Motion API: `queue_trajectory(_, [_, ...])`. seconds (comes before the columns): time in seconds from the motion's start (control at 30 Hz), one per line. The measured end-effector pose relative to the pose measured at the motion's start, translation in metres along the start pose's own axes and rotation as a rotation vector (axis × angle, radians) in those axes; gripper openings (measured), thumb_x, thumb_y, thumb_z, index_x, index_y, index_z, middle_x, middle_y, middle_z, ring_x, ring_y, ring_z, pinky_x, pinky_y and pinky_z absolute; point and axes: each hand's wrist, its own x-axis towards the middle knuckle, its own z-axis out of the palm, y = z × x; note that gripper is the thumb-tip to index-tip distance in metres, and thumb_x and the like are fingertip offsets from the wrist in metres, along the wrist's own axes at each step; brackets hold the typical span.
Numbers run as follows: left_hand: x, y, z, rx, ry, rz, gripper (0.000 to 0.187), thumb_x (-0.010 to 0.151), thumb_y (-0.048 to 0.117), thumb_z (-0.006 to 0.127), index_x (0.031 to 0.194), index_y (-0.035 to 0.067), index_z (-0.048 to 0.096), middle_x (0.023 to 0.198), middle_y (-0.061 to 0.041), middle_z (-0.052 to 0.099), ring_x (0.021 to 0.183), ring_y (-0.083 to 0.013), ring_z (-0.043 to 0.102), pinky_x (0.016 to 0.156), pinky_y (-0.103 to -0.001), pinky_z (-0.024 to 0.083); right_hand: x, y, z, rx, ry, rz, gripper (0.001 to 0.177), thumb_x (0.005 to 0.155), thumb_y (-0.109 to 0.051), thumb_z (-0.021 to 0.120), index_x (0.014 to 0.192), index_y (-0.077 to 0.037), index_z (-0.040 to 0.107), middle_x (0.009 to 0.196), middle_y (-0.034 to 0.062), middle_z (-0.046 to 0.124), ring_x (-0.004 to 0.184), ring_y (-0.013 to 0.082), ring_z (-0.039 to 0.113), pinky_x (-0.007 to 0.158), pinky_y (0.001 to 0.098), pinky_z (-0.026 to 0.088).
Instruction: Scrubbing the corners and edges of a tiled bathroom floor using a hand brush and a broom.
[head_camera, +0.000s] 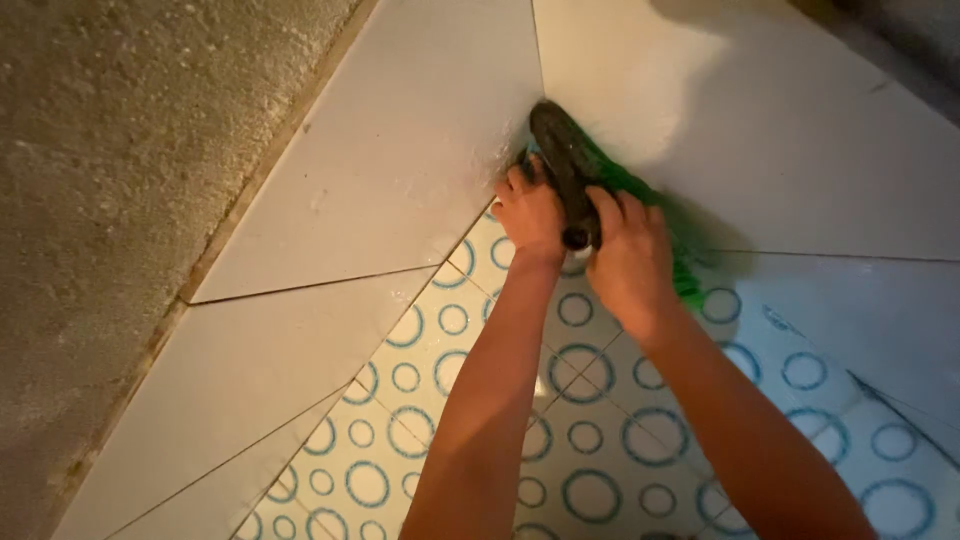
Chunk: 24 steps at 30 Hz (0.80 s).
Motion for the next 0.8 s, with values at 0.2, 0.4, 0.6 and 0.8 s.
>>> queue_trajectory(0.2, [-0.012, -0.026, -0.015, 0.068, 0.077, 0.096, 0.058, 0.08, 0.022, 0.063, 0.137, 0.015, 0.06, 0.13, -0.015, 0.06, 0.119, -0.0376, 0.056, 0.089, -0.055, 0.051, 0.009, -0.003, -0.037, 0.184, -0.246, 0.17, 0.065, 0.084, 0.002, 0.065, 0.146, -0.013, 0.055, 0.13, 0.0207, 0.063, 0.113, 0.0399, 0.06, 0.099, 0.0474, 0.049])
queue_trajectory(0.4, [-0.079, -0.101, -0.027, 0.081, 0.019, 0.082, 0.059, 0.085, 0.011, 0.067, 0.143, 0.008, 0.059, 0.129, -0.018, 0.06, 0.116, -0.0396, 0.058, 0.086, -0.053, 0.053, -0.056, -0.019, -0.019, 0.093, -0.249, -0.171, 0.071, 0.064, 0.009, 0.066, 0.131, -0.013, 0.064, 0.12, 0.0187, 0.064, 0.104, 0.0422, 0.058, 0.09, 0.051, 0.05])
queue_trajectory(0.6, [-0.107, -0.135, -0.064, 0.066, -0.072, 0.058, 0.063, 0.078, 0.015, 0.072, 0.139, 0.005, 0.06, 0.123, -0.019, 0.061, 0.107, -0.0404, 0.06, 0.074, -0.051, 0.054, -0.068, -0.008, -0.002, -0.108, 0.006, -0.146, 0.061, 0.078, 0.007, 0.06, 0.135, -0.016, 0.067, 0.127, 0.0234, 0.061, 0.094, 0.0407, 0.054, 0.078, 0.0528, 0.047])
queue_trajectory(0.8, [-0.114, -0.131, -0.063, 0.069, 0.024, 0.045, 0.065, 0.078, 0.019, 0.077, 0.14, 0.007, 0.059, 0.125, -0.018, 0.061, 0.108, -0.0397, 0.059, 0.078, -0.051, 0.053, -0.05, -0.013, 0.05, -0.248, 0.075, -0.232, 0.055, 0.08, -0.004, 0.064, 0.134, -0.015, 0.07, 0.129, 0.0197, 0.061, 0.102, 0.039, 0.054, 0.083, 0.0526, 0.049])
